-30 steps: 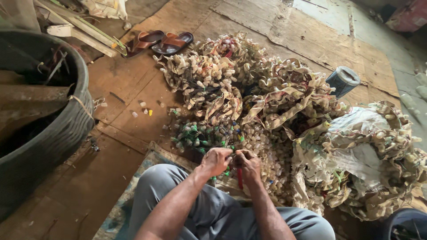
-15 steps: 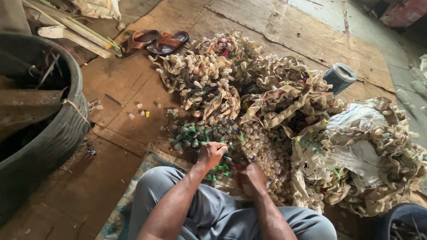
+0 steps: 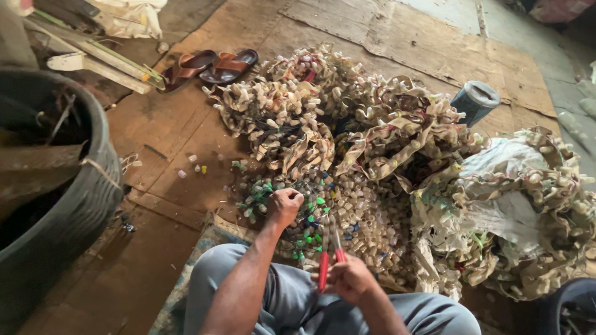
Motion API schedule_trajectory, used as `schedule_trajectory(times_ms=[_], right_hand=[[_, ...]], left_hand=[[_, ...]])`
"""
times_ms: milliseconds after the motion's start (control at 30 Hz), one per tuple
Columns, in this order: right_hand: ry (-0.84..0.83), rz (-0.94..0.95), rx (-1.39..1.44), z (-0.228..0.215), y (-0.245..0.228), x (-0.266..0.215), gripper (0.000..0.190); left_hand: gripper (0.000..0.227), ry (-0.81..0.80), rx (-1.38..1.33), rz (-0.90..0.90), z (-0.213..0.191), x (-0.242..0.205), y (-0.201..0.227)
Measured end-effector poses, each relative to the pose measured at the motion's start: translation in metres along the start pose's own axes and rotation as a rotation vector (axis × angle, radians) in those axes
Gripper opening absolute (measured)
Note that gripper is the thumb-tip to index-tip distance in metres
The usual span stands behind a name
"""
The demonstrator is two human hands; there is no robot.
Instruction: The person sits on the floor and repeatedly inserts small plastic light bulbs into sockets on a wire string using pliers. They handle the bulbs and sockets one at a time, cutting or adjusting wires as needed, and place the assembled sections on the floor.
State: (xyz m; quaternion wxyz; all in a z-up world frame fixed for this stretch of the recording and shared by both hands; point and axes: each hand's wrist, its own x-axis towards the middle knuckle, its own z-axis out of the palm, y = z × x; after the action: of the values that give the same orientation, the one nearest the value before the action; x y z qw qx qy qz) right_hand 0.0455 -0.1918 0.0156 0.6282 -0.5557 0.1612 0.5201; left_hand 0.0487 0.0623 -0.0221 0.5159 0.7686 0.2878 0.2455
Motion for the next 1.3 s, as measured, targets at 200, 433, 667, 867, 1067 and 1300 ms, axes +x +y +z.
schedule_trajectory(times_ms=[200,433,667,867,1067,1300], right_hand=[[0.04,-0.396,-0.149,-0.003,0.009,0.002,0.039],[0.048,-0.425,-0.608,0.002,0.011,0.014,0.032],[0.076,-0.423,-0.656,0.006,0.008,0.019,0.031],[0.152,-0.461,-0.806,0.001,0.011,0.025,0.03],[0.188,-0.468,-0.963,0.002,0.005,0.023,0.032],[0.222,-0.39,-0.459,0.028,0.005,0.016,0.028]], left_hand=[[0.022,-0.063,0.037,0.014,0.009,-0.001,0.004],[0.022,-0.077,0.033,0.157,0.012,0.002,-0.001],[0.022,-0.128,0.106,0.063,0.014,0.005,0.001],[0.022,-0.241,0.224,0.152,0.016,0.01,-0.012],[0.024,-0.317,0.281,0.244,0.012,0.011,-0.022],[0.022,-0.259,0.22,0.124,0.009,0.008,-0.007]])
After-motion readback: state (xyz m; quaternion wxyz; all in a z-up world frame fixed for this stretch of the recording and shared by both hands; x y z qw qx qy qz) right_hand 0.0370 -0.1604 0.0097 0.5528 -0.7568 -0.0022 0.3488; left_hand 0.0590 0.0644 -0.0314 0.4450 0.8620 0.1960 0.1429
